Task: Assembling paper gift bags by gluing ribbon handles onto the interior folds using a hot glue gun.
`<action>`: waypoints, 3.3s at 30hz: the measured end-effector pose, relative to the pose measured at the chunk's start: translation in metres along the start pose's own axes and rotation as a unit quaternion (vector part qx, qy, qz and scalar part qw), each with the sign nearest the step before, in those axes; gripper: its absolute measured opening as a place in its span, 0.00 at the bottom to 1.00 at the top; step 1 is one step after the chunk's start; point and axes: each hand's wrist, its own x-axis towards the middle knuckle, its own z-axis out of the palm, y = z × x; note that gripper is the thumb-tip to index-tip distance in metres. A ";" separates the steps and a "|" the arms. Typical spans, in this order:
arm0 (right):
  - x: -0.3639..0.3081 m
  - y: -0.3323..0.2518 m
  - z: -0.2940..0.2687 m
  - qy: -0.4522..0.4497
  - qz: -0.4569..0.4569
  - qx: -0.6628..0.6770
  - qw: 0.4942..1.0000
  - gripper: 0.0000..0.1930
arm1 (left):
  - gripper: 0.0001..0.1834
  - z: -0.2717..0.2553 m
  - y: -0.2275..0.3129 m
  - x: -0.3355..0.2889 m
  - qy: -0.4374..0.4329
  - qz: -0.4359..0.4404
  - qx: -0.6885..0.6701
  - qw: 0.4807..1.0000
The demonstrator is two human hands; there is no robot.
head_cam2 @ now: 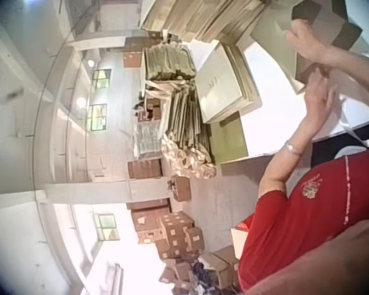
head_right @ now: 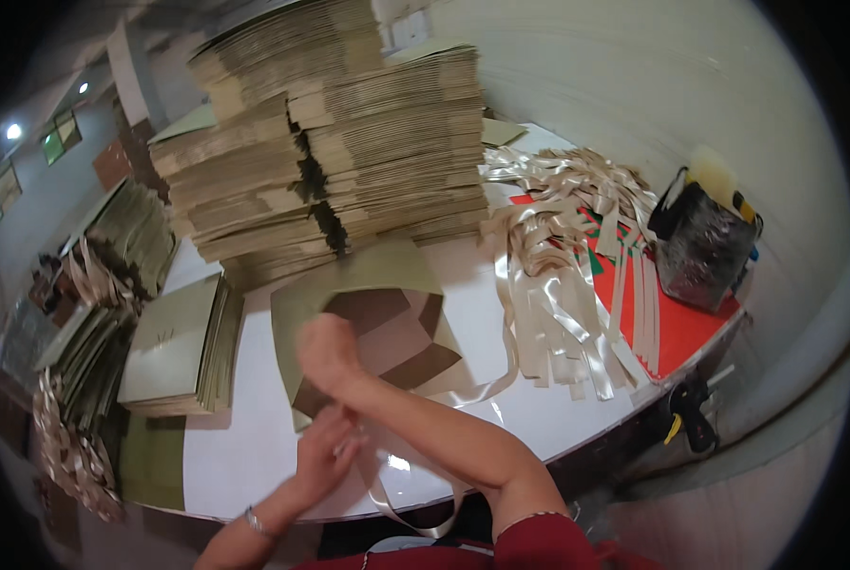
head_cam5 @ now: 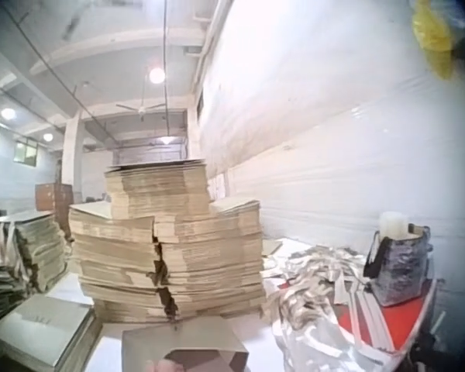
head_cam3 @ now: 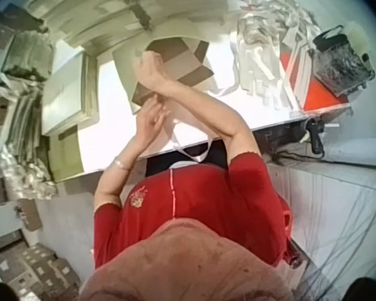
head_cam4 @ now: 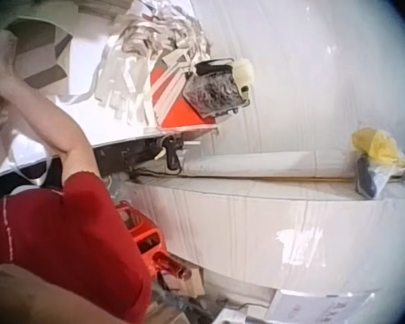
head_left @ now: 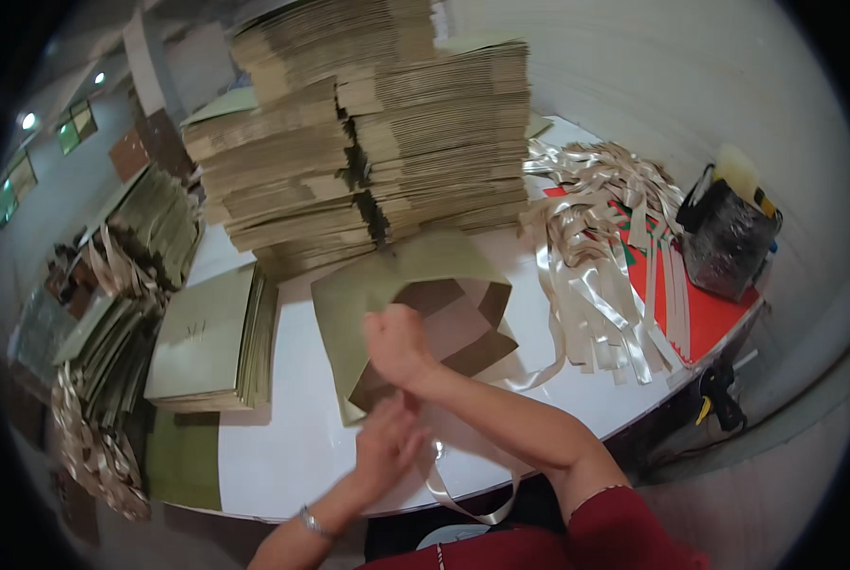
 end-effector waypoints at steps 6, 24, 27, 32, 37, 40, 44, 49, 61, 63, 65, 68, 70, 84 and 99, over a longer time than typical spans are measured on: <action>-0.087 -0.004 -0.007 -0.051 -0.307 -0.305 0.900 0.17 | 0.26 -0.055 0.050 -0.031 -0.007 0.271 0.009 0.963; -0.132 -0.043 -0.175 -0.467 0.057 -0.231 0.851 0.27 | 0.15 -0.191 0.027 -0.092 -0.228 -0.203 -0.174 0.936; -0.127 -0.051 -0.177 -0.388 -0.257 -0.278 0.840 0.13 | 0.09 -0.198 0.016 -0.085 -0.076 0.142 0.060 0.985; -0.109 0.005 -0.147 -0.122 -0.558 -0.358 0.739 0.10 | 0.09 -0.146 -0.038 -0.074 0.076 0.324 0.238 0.913; -0.100 0.042 -0.097 -0.160 -0.479 -0.365 0.783 0.11 | 0.12 -0.087 -0.042 -0.066 -0.075 0.171 0.195 0.963; -0.089 0.025 -0.100 -0.249 -0.480 -0.268 0.797 0.21 | 0.17 -0.081 -0.036 -0.031 -0.151 0.311 0.156 0.925; -0.032 0.006 -0.164 -0.225 -0.031 0.319 0.920 0.18 | 0.30 -0.084 -0.049 0.028 -0.016 0.128 0.263 0.956; -0.088 0.070 -0.216 -0.165 0.015 -0.113 0.980 0.15 | 0.29 -0.085 -0.051 0.083 -0.277 -0.056 0.194 0.939; -0.223 0.068 -0.185 -0.065 -0.370 -0.189 0.907 0.17 | 0.31 0.052 0.068 0.031 -0.183 0.112 -0.286 0.934; -0.222 0.045 -0.185 -0.104 -0.393 -0.183 0.895 0.12 | 0.31 0.071 0.090 0.027 -0.247 -0.011 -0.437 0.865; -0.202 0.044 -0.197 -0.004 -0.257 -0.157 0.954 0.11 | 0.26 0.078 0.095 0.030 -0.324 -0.150 -0.559 0.748; -0.157 0.075 -0.232 0.273 0.102 0.065 0.954 0.12 | 0.14 0.060 0.059 0.033 -0.299 -0.277 -0.552 0.727; -0.131 0.106 -0.250 0.341 0.104 0.194 0.914 0.13 | 0.14 0.024 0.016 0.019 -0.385 -0.297 -0.466 0.739; -0.147 0.112 -0.149 0.318 0.304 0.489 0.753 0.11 | 0.10 -0.129 -0.105 -0.150 0.463 -0.498 -0.494 0.541; -0.156 0.052 -0.083 -0.056 0.348 0.370 0.860 0.09 | 0.20 0.035 -0.021 0.023 -0.197 0.141 0.245 0.939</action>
